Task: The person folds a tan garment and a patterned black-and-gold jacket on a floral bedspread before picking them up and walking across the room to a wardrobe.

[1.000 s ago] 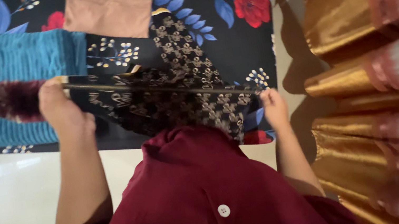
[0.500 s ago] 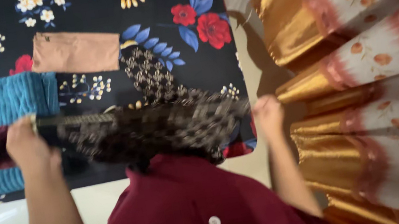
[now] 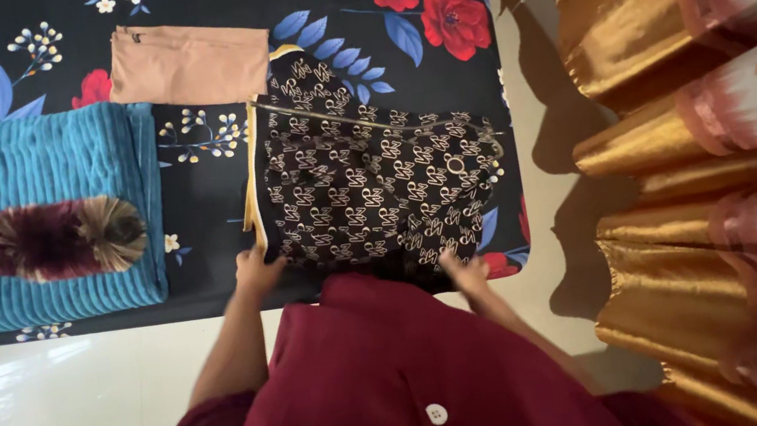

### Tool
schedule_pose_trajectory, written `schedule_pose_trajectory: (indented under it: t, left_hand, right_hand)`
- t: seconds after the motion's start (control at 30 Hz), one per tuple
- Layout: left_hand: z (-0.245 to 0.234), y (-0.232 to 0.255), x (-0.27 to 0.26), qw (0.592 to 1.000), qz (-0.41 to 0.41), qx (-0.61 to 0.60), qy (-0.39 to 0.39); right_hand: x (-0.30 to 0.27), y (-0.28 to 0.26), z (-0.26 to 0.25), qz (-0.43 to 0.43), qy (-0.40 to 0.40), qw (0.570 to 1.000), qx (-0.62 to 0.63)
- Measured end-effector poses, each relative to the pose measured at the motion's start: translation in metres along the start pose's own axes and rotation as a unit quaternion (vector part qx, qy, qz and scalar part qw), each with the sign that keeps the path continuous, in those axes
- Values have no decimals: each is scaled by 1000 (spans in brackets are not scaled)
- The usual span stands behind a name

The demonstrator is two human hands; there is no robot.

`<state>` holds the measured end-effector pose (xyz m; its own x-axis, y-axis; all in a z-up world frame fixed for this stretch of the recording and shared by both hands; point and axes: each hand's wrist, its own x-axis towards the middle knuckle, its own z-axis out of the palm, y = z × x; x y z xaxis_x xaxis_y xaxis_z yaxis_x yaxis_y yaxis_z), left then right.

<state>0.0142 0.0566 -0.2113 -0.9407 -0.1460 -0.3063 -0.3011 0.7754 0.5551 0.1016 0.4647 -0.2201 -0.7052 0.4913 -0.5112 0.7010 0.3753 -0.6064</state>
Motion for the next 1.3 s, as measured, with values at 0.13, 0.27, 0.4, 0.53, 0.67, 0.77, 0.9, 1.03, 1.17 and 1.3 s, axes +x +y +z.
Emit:
schedule_pose_trajectory:
  t: [0.13,0.27,0.4,0.53,0.67,0.77,0.9,1.03,1.17,1.3]
  left_hand:
    - [12,-14,-4,990,-118,-48,65]
    - [13,-8,26,989,-145,-1,14]
    - [9,10,53,983,-167,-71,11]
    - [10,16,53,982,-159,-65,77]
    - [14,15,55,969,-178,-169,-3]
    - [-2,-2,62,921,-223,-305,-97]
    - [-50,-6,53,850,-94,-498,-146]
    - [-121,31,21,819,113,-562,-20]
    - [-199,58,-40,733,202,-647,58]
    - [-273,99,-98,674,362,-636,100]
  right_hand:
    - [5,1,-2,-11,-12,999,-37]
    - [31,-5,-14,-61,-72,989,118]
    - [39,9,-36,4,-51,962,269]
    - [42,18,-64,71,-20,914,400]
    - [53,11,-98,83,-168,920,343]
    - [59,-5,-120,129,-212,966,68]
    - [53,-30,-154,80,-159,932,315]
    - [10,-76,-200,-116,-172,871,445]
    - [-59,-115,-278,-233,-350,687,592]
    - [-97,-153,-324,-362,-231,760,487]
